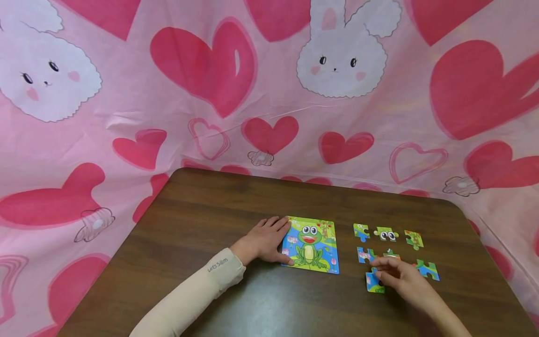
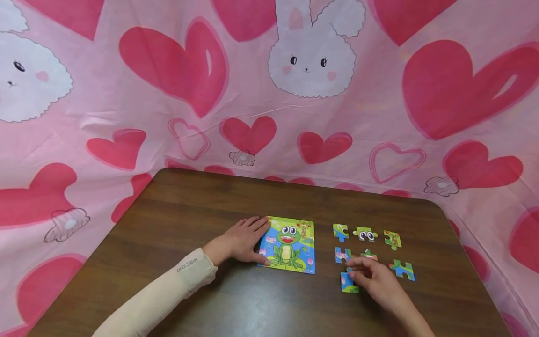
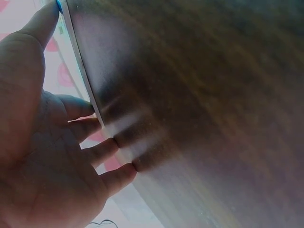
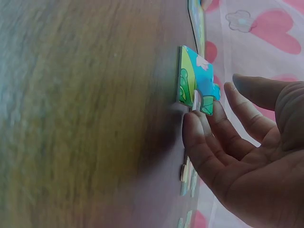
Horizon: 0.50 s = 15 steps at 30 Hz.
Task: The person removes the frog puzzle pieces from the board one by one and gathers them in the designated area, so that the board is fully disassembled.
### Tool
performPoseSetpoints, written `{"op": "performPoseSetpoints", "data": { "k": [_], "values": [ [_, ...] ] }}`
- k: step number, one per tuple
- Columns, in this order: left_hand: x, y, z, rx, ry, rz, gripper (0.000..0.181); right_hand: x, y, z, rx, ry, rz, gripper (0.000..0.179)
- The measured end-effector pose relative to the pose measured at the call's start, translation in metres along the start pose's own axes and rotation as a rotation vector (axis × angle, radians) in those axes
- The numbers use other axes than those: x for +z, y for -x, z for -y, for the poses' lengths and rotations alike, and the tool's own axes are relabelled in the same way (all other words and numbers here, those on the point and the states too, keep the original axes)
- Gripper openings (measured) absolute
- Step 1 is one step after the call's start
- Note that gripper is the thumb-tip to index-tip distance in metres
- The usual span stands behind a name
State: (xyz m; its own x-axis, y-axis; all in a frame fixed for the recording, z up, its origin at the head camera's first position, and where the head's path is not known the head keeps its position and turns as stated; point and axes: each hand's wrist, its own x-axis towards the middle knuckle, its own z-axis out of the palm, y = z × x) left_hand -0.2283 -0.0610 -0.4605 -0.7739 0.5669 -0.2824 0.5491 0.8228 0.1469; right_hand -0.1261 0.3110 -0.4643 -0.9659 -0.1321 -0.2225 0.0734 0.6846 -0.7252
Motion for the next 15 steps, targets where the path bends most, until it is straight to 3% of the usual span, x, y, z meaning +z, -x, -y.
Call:
{"op": "performPoseSetpoints", "data": {
  "k": [4, 15],
  "values": [
    [0.0007, -0.0001, 0.0004, -0.003, 0.001, -0.003, 0.108, -0.0018, 0.0007, 0.0027, 0.005, 0.104, -0.016, 0.033],
    [0.0017, -0.0005, 0.0013, 0.004, 0.008, -0.007, 0.108, -0.0028, 0.0021, 0.0021, -0.028, 0.094, -0.003, 0.031]
  ]
}}
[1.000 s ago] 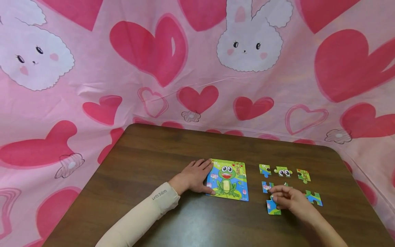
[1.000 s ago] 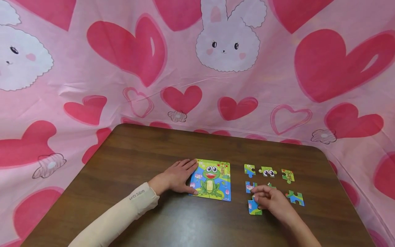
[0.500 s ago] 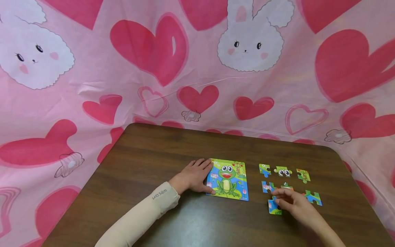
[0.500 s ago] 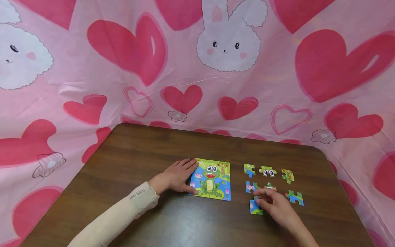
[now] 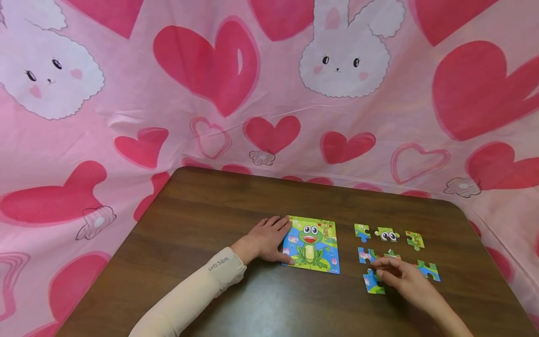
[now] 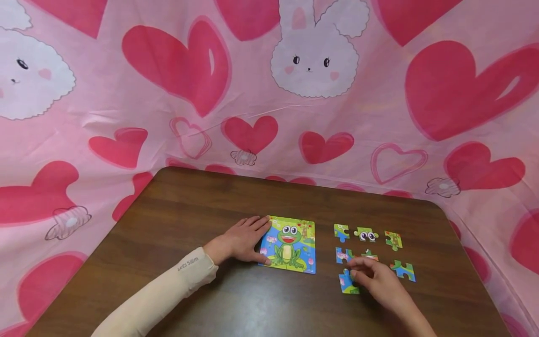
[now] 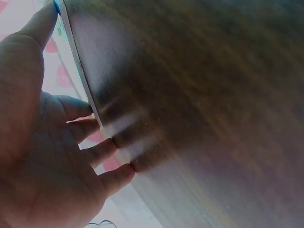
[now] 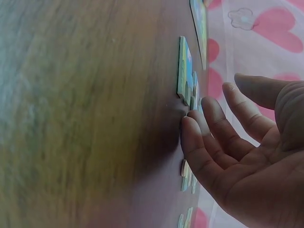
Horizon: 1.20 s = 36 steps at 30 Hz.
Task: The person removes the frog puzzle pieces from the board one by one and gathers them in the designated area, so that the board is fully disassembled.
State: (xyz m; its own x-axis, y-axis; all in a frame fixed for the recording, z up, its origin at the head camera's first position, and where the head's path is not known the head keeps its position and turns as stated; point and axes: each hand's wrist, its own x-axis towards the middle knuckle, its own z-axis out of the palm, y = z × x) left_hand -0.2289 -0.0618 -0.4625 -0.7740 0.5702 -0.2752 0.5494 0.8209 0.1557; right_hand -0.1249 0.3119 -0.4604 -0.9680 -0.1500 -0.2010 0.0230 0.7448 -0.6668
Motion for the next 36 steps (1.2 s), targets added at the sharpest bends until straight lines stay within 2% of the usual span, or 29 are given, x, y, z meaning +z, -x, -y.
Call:
{"op": "performPoseSetpoints", "data": {
  "k": [6, 14, 19, 27, 36],
  "values": [
    [-0.001, 0.0, 0.001, -0.002, 0.001, -0.006, 0.108, -0.003, -0.004, 0.002, -0.003, -0.047, -0.003, 0.03],
    [-0.001, 0.001, 0.001, -0.012, 0.012, 0.006, 0.108, 0.0, -0.012, 0.016, -0.015, -0.066, 0.005, 0.031],
    [0.001, 0.002, 0.001, -0.01, 0.013, 0.005, 0.108, 0.01, -0.023, 0.026, -0.055, -0.089, 0.039, 0.031],
    [0.002, 0.001, 0.001, -0.001, 0.002, -0.004, 0.107, 0.031, -0.051, 0.053, -0.118, -0.071, 0.046, 0.018],
    [0.001, 0.001, -0.001, 0.001, -0.016, -0.009, 0.106, 0.052, -0.078, 0.086, -0.263, -0.06, 0.117, 0.018]
  ]
}}
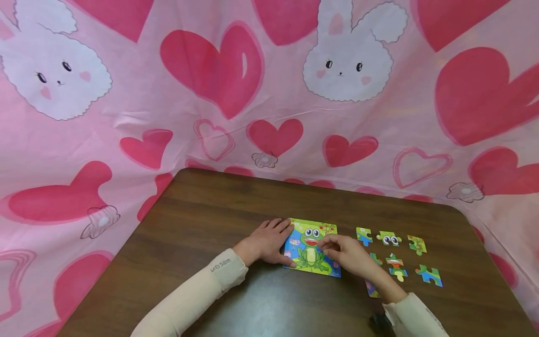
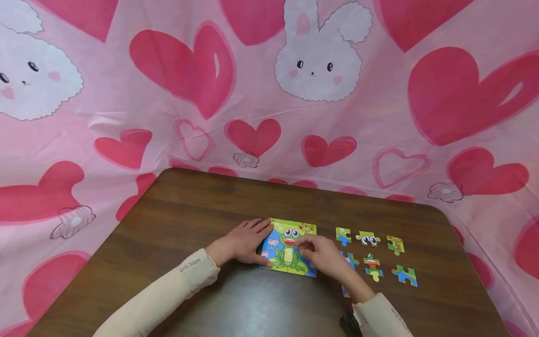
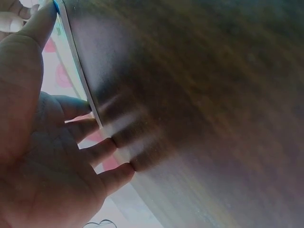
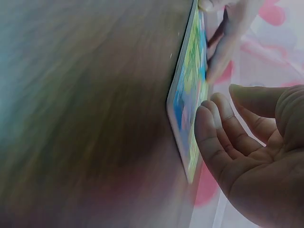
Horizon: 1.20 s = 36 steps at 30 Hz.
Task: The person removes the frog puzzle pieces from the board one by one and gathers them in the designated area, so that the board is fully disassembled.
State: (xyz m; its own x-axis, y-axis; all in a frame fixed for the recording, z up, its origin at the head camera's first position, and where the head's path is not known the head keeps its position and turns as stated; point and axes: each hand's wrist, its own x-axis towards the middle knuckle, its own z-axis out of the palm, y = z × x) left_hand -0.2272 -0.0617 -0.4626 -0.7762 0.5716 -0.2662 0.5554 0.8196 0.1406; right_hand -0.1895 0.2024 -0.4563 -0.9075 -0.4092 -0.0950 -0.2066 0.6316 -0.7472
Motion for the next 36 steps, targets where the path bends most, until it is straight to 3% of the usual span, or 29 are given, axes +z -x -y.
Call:
{"op": "performPoseSetpoints", "data": {
  "k": [6, 15, 28, 36],
  "values": [
    [0.0, -0.001, -0.001, -0.002, -0.003, -0.001, 0.106, 0.009, -0.016, 0.007, 0.021, -0.014, 0.028, 0.017],
    [0.004, -0.003, 0.0, 0.006, -0.016, -0.007, 0.106, 0.017, -0.03, 0.01, -0.017, 0.087, 0.006, 0.012],
    [0.003, -0.002, 0.0, -0.013, -0.009, -0.005, 0.106, 0.018, -0.032, 0.013, -0.053, 0.078, 0.081, 0.016],
    [0.002, -0.003, -0.001, -0.014, 0.005, 0.003, 0.106, 0.021, -0.027, 0.009, -0.099, 0.076, 0.061, 0.025]
  ]
}}
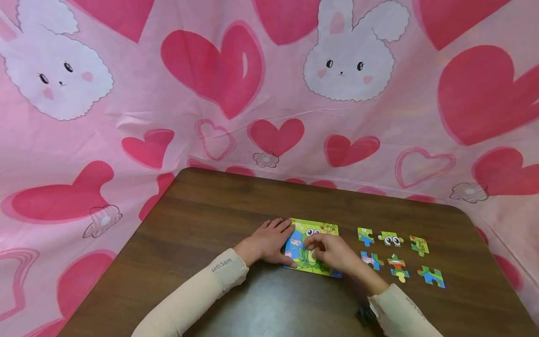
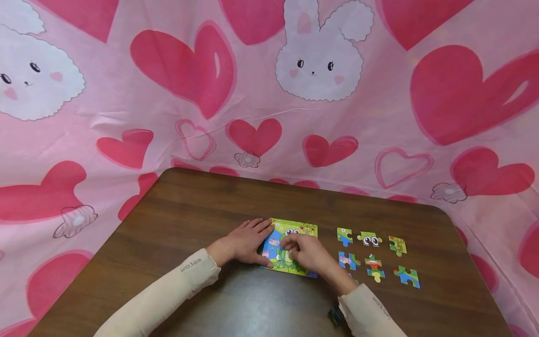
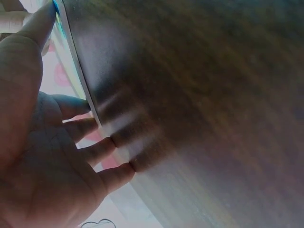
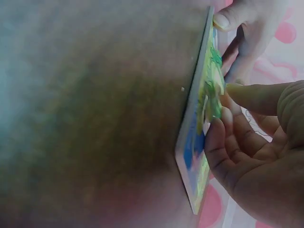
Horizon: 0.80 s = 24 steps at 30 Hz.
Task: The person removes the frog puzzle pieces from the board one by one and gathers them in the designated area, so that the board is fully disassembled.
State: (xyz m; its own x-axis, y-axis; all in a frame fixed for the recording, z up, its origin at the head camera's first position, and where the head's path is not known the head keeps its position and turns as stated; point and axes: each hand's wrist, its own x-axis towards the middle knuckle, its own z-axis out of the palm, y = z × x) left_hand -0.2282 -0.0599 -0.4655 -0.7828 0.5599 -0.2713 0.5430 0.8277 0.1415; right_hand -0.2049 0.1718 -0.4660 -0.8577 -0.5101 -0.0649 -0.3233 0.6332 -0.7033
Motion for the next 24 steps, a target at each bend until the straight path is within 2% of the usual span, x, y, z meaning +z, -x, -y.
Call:
{"op": "performPoseSetpoints", "data": {
  "k": [24],
  "values": [
    [0.0, -0.001, 0.001, 0.001, -0.01, 0.005, 0.106, 0.006, 0.014, -0.003, -0.072, -0.041, -0.078, 0.027]
  ]
}}
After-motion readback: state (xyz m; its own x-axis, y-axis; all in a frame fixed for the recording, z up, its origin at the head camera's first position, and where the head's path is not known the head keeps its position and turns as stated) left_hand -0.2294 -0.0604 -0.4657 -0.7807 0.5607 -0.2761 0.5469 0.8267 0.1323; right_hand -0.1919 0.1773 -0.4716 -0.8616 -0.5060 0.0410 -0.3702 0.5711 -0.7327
